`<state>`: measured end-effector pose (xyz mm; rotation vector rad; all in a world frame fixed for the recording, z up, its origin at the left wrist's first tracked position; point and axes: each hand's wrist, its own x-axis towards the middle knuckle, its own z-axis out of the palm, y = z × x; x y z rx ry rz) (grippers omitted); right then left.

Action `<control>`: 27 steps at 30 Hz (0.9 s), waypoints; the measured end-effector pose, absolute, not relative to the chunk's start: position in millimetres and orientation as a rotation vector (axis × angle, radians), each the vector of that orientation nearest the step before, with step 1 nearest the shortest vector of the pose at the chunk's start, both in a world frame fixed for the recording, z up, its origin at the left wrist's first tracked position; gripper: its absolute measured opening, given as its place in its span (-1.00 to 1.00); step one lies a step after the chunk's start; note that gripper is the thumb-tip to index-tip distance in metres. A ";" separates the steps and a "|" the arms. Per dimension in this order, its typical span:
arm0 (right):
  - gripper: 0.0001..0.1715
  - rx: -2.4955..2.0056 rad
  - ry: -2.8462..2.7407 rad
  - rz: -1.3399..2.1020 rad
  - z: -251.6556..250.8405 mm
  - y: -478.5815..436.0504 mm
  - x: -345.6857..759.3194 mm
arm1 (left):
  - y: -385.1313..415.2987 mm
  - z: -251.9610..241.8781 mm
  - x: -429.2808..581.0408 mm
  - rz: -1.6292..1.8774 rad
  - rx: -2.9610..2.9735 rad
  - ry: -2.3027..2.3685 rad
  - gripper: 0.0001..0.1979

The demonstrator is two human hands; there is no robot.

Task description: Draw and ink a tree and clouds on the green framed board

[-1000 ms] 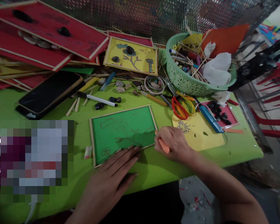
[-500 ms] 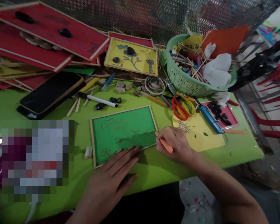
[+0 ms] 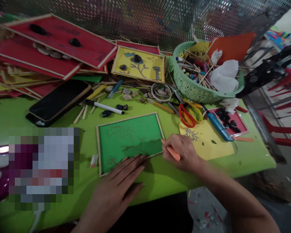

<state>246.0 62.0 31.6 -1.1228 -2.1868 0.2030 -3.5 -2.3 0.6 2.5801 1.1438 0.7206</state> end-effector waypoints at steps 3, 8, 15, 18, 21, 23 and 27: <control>-0.79 -1.128 -2.140 0.197 34.0 61.4 246.0 | -1.4 -1.2 -4.5 0.748 2.643 1.145 -0.66; -0.79 -1.228 -1.997 0.315 32.7 64.5 249.7 | 2.6 -7.6 -6.3 0.785 2.759 1.129 -0.64; -0.83 -1.369 -1.753 0.612 32.5 69.0 253.8 | 1.2 -7.4 -6.3 0.760 2.803 1.161 -0.61; -0.84 -1.418 -1.711 0.685 34.7 69.0 253.2 | 1.0 -7.8 -6.1 0.756 2.794 1.172 -0.61; -0.82 -1.442 -1.682 0.728 37.1 69.1 252.5 | 1.2 -7.9 -5.7 0.758 2.776 1.158 -0.61; -0.81 -1.451 -1.668 0.754 38.4 69.5 252.2 | 0.5 -7.2 -5.3 0.749 2.737 1.156 -0.62; -0.83 -1.469 -1.653 0.775 38.5 70.8 252.5 | -2.4 -4.4 -4.2 0.711 2.624 1.163 -0.63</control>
